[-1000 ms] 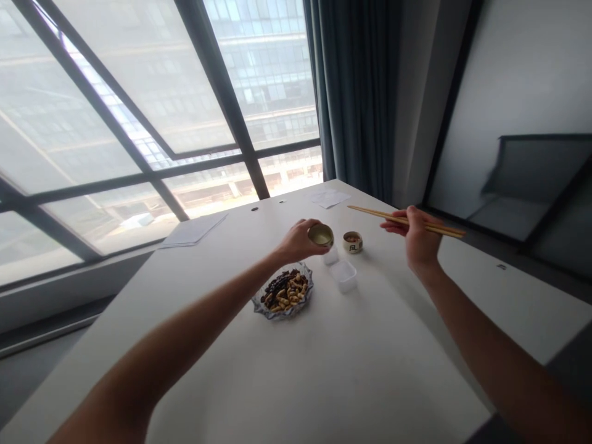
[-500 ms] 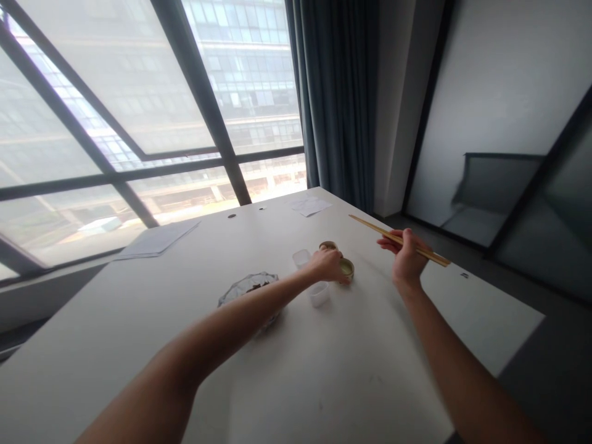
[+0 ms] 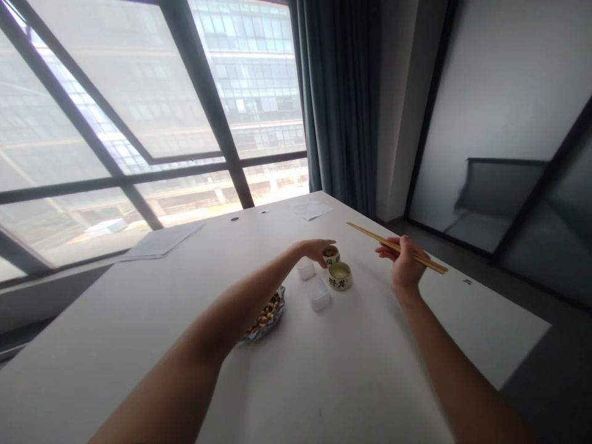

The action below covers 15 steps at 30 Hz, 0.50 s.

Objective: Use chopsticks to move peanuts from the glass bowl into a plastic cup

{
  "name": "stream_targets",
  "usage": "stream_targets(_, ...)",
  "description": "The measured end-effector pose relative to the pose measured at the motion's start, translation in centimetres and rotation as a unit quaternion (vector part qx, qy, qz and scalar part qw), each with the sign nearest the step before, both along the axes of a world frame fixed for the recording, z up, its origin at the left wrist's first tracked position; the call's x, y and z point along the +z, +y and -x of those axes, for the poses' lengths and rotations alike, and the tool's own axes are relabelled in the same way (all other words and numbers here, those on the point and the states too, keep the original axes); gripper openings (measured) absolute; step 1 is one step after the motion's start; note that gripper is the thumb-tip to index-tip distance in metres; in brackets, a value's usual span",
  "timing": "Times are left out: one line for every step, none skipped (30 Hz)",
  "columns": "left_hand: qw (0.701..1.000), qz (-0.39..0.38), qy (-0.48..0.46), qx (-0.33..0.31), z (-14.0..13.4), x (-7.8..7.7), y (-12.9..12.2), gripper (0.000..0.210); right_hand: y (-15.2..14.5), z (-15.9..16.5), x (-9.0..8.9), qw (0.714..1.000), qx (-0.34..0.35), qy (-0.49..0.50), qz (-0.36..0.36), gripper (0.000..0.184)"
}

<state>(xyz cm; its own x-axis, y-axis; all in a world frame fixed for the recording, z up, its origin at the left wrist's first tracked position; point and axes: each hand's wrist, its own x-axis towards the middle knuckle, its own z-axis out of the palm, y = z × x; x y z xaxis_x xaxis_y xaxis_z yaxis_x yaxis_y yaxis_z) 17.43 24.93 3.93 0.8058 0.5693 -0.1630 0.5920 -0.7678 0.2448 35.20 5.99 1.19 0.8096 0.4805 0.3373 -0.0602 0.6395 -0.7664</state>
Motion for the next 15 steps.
stream_targets(1.000,0.012,-0.002,-0.002,-0.3,-0.5,0.2,0.041,0.0,0.0,-0.1,1.000,0.000,-0.002,0.002,0.034)
stream_targets(1.000,0.021,-0.005,-0.001,-0.6,-0.9,0.4,0.040,0.0,0.0,-0.1,1.000,0.000,-0.003,0.003,0.034)
stream_targets(1.000,0.028,-0.009,0.003,-0.9,-1.3,0.4,0.039,0.0,0.0,-0.2,1.000,0.000,-0.005,0.004,0.033)
stream_targets(0.999,0.034,-0.015,0.009,-1.1,-1.6,0.5,0.037,0.0,-0.1,-0.2,1.000,0.000,-0.006,0.005,0.033)
stream_targets(0.999,0.038,-0.023,0.014,-1.1,-1.8,0.5,0.036,0.0,-0.1,-0.2,1.000,0.000,-0.007,0.006,0.033)
stream_targets(0.998,0.041,-0.033,0.019,-1.0,-1.8,0.6,0.035,0.0,-0.2,-0.3,1.000,0.000,-0.009,0.007,0.033)
stream_targets(0.998,0.042,-0.045,0.023,-0.8,-1.6,0.6,0.034,0.0,-0.3,-0.3,1.000,0.000,-0.011,0.008,0.033)
stream_targets(0.997,0.042,-0.060,0.027,-0.4,-1.3,0.6,0.034,0.0,-0.4,-0.3,1.000,0.000,-0.013,0.009,0.033)
stream_targets(0.996,0.040,-0.077,0.029,0.1,-0.7,0.7,0.034,0.0,-0.4,-0.3,1.000,0.000,-0.014,0.009,0.033)
stream_targets(0.994,0.036,-0.095,0.031,0.8,0.0,0.7,0.035,0.1,-0.5,-0.4,1.000,-0.001,-0.014,0.009,0.032)
stream_targets(0.993,0.030,-0.113,0.034,1.8,0.8,0.8,0.036,0.1,-0.6,-0.4,1.000,-0.003,-0.013,0.008,0.032)
stream_targets(0.991,0.022,-0.130,0.037,2.9,1.8,0.8,0.037,0.1,-0.6,-0.4,1.000,-0.004,-0.012,0.008,0.031)
stream_targets(0.989,0.013,-0.144,0.038,4.2,2.8,0.8,0.038,0.1,-0.7,-0.3,1.000,-0.004,-0.010,0.007,0.031)
stream_targets(0.987,0.002,-0.154,0.040,5.6,3.7,0.7,0.040,0.0,-0.7,-0.3,1.000,-0.004,-0.010,0.007,0.030)
stream_targets(0.986,-0.014,-0.163,0.043,7.3,4.6,0.5,0.041,0.0,-0.6,-0.3,1.000,-0.004,-0.009,0.006,0.030)
